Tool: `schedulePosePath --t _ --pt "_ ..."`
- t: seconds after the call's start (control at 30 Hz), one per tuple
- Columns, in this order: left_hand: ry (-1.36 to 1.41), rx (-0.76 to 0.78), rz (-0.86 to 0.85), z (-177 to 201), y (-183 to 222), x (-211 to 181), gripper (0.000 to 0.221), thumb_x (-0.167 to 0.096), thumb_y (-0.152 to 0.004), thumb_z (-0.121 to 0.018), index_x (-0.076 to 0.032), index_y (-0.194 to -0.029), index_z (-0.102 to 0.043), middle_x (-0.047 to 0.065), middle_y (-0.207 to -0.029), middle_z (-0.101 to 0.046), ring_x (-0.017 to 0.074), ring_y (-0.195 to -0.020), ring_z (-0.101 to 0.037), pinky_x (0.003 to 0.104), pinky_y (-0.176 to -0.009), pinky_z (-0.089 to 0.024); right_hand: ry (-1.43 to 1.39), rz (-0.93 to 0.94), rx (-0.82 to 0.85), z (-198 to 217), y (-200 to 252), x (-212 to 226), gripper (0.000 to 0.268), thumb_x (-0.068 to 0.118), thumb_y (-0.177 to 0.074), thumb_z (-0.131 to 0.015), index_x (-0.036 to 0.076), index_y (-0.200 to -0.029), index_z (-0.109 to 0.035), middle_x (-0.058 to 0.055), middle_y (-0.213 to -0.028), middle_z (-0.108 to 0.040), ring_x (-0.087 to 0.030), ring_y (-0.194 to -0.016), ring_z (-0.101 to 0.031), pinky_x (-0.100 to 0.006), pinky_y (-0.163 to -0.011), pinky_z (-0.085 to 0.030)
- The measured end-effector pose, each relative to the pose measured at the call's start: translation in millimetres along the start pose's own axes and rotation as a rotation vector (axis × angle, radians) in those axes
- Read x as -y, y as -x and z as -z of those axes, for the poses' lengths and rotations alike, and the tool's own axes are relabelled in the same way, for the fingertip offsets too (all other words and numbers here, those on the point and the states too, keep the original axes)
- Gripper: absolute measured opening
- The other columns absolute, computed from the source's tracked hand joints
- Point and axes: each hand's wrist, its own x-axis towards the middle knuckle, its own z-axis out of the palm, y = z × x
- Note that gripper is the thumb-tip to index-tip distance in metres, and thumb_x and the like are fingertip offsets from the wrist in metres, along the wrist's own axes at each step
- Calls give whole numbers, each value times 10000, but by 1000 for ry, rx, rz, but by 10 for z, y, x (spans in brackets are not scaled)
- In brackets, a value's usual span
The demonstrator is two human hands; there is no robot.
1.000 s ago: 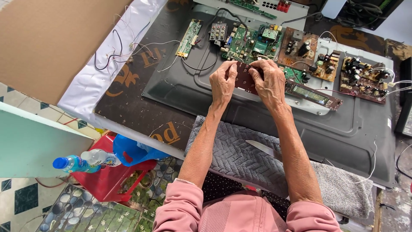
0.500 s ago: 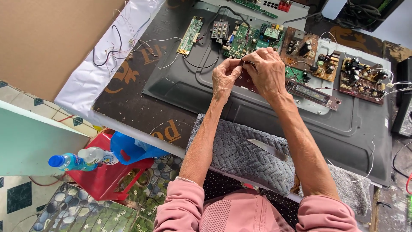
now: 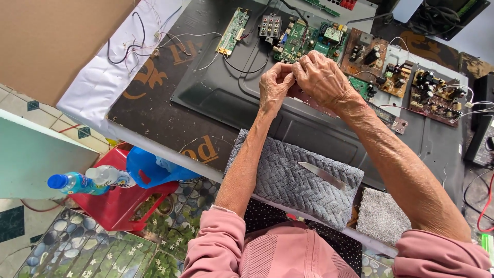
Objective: Connecting a button interface board to the main logic board of a television using ribbon cables.
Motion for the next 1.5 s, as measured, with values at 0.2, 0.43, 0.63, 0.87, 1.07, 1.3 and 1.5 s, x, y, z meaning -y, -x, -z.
schedulePosePath --t 0.2,0.43,0.63,0.87,1.07,1.3,1.5 --pt "36 42 -70 33 75 -79 132 -147 -889 -719 -84 -1004 -735 2 -828 -750 71 -769 -674 249 -709 -623 40 88 -7 -14 -7 -69 107 79 -1018 -628 14 -1089 -580 -130 -951 -619 -256 -839 -605 -368 -679 -570" --pt "17 42 -56 -3 6 115 121 -135 -890 -718 -101 -1007 -721 -3 -835 -755 72 -780 -684 255 -715 -635 -45 20 59 -96 34 -57 98 86 -1035 -598 10 -1085 -561 -146 -953 -610 -263 -821 -589 -376 -632 -552" --pt "18 38 13 -35 -103 380 187 -95 -850 -721 -132 -1027 -768 64 -757 -763 140 -606 -719 254 -421 -623 -161 -129 6 -380 156 -106 106 147 -981 -629 61 -1011 -575 -96 -891 -543 -252 -905 -625 -343 -739 -597" --pt "85 55 47 -46 -150 459 206 -103 -861 -723 -95 -1064 -759 68 -771 -753 124 -627 -711 236 -425 -627 -730 -272 -5 -302 153 -329 82 86 -970 -769 39 -1014 -719 -157 -903 -695 -343 -902 -714 -429 -803 -589" --pt "93 62 49 -36 -101 381 206 -96 -860 -724 -82 -1063 -759 80 -761 -755 135 -610 -716 239 -417 -621 -379 -163 176 -145 107 -220 29 82 -1001 -670 77 -984 -692 -110 -884 -699 -234 -906 -718 -337 -820 -614" --pt "47 48 29 -26 -47 218 150 -89 -849 -720 -98 -994 -760 77 -715 -748 150 -553 -715 241 -399 -608 -185 -57 156 164 -30 -91 59 99 -986 -612 59 -992 -655 -133 -880 -667 -238 -890 -687 -320 -729 -616" --pt "32 36 32 -43 -45 236 157 -87 -843 -717 -106 -994 -755 92 -713 -748 172 -538 -718 255 -389 -615 -82 -55 104 -59 38 -65 82 128 -977 -600 76 -1029 -636 -96 -876 -644 -210 -873 -672 -301 -694 -611"
